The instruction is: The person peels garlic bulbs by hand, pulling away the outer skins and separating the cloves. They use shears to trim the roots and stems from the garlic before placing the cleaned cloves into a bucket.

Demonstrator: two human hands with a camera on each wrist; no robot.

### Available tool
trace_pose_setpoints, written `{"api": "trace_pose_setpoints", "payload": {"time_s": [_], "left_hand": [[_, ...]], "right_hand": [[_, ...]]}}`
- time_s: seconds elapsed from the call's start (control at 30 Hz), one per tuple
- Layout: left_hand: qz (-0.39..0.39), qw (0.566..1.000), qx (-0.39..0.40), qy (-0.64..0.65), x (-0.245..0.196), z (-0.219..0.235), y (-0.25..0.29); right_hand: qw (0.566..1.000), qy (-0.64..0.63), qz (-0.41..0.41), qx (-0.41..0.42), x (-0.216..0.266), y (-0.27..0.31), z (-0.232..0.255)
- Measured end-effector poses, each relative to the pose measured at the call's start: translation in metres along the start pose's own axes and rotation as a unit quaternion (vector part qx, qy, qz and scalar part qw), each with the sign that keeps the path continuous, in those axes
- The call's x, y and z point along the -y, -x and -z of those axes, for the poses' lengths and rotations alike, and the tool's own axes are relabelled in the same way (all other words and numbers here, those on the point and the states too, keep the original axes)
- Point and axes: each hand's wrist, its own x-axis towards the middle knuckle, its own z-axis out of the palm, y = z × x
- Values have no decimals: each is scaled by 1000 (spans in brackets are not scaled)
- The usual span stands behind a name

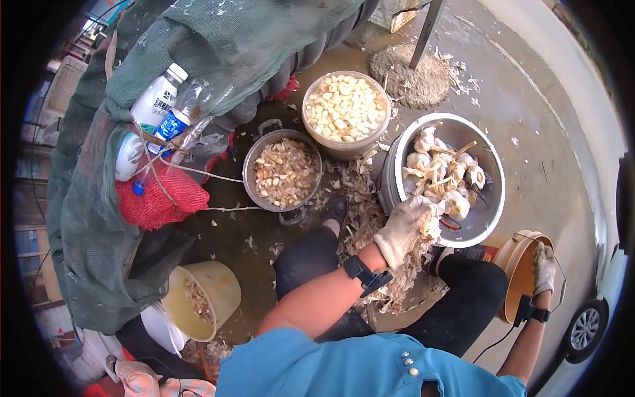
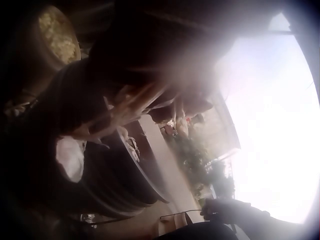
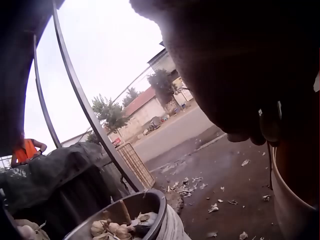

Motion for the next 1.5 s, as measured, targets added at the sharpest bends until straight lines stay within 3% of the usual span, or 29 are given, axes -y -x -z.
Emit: {"api": "trace_pose_setpoints", "payload": {"time_s": [0.03, 0.07, 0.17, 0.2, 0.27, 0.37, 0.4, 0.53, 0.63, 0.7, 0.73, 0.77, 0.83, 0.9, 0.93, 0.97, 1.07, 1.1, 1.13, 1.17, 1.2, 1.23, 1.27, 1.3, 1.33, 1.37, 1.4, 1.43, 1.5], "left_hand": [[-10, 997, -5, -74, 4, 0, 1], [-6, 1000, -9, -29, 13, 3, -2], [40, 997, -2, 64, -3, -4, 3], [52, 997, -2, 62, -1, -1, 3], [52, 997, -11, 51, 0, 0, 5], [66, 993, -16, 95, -3, -1, 8], [64, 994, -29, 79, -2, -1, 8], [75, 993, -62, 63, 0, 5, 9], [77, 990, -72, 94, 7, 6, 7], [82, 993, -75, -37, 9, 5, 7], [13, 990, -92, -109, 14, 2, 7], [-88, 956, -71, -272, 18, 5, 7], [21, 981, -97, -169, 22, 0, 2], [-7, 928, -29, -373, 12, 2, 1], [-129, 892, -42, -430, 23, 6, 0], [-148, 863, -29, -483, 28, 9, -2], [-128, 872, 25, -471, 8, 7, -2], [-44, 898, 87, -428, 10, 3, -4], [-43, 899, 84, -428, 12, 5, -5], [95, 951, 168, -240, 14, 7, -6], [226, 943, 242, -37, 11, 9, -8], [330, 879, 267, 217, 4, 14, -11], [329, 880, 265, 218, 5, 17, -12], [426, 730, 203, 494, 9, 17, -9], [474, 497, 120, 716, 15, 15, -4], [469, 208, 25, 858, 20, 13, 0], [410, -106, -72, 903, 20, 13, 2], [407, -107, -73, 904, 4, 12, -1], [179, -490, -306, 796, -27, 7, -11]], "right_hand": [[986, 161, 40, -25, -16, 0, 4], [944, 318, 79, -49, -22, -2, 4], [951, 259, 139, -95, -3, -7, -21], [955, 254, 127, -85, 35, 4, -42], [980, 158, 108, -46, 86, 7, -88], [984, 5, 165, 64, 162, 27, -165], [974, 27, 211, 78, 177, 25, -190], [935, -3, 258, 244, 245, 42, -282], [908, 77, 318, 261, 271, 36, -349], [885, 120, 353, 278, 286, 30, -384], [875, 145, 370, 275, 295, 27, -402], [865, 170, 386, 273, 304, 25, -419], [851, 236, 387, 265, 325, 27, -445], [848, 242, 407, 237, 335, 20, -474], [847, 242, 408, 239, 341, 16, -487], [848, 239, 413, 233, 345, 13, -501], [827, 256, 449, 219, 355, 2, -536], [805, 277, 481, 209, 359, -1, -546], [808, 288, 471, 208, 363, -1, -557], [807, 288, 471, 210, 366, -5, -567], [796, 296, 477, 224, 370, -8, -578], [785, 304, 484, 238, 372, -9, -587], [795, 313, 466, 231, 374, -9, -596], [794, 313, 466, 234, 373, -13, -606], [773, 339, 487, 223, 370, -19, -619], [751, 365, 508, 212, 367, -25, -630], [749, 380, 497, 217, 366, -27, -635], [749, 380, 497, 220, 362, -34, -645], [771, 340, 498, 206, 357, -46, -659]]}}
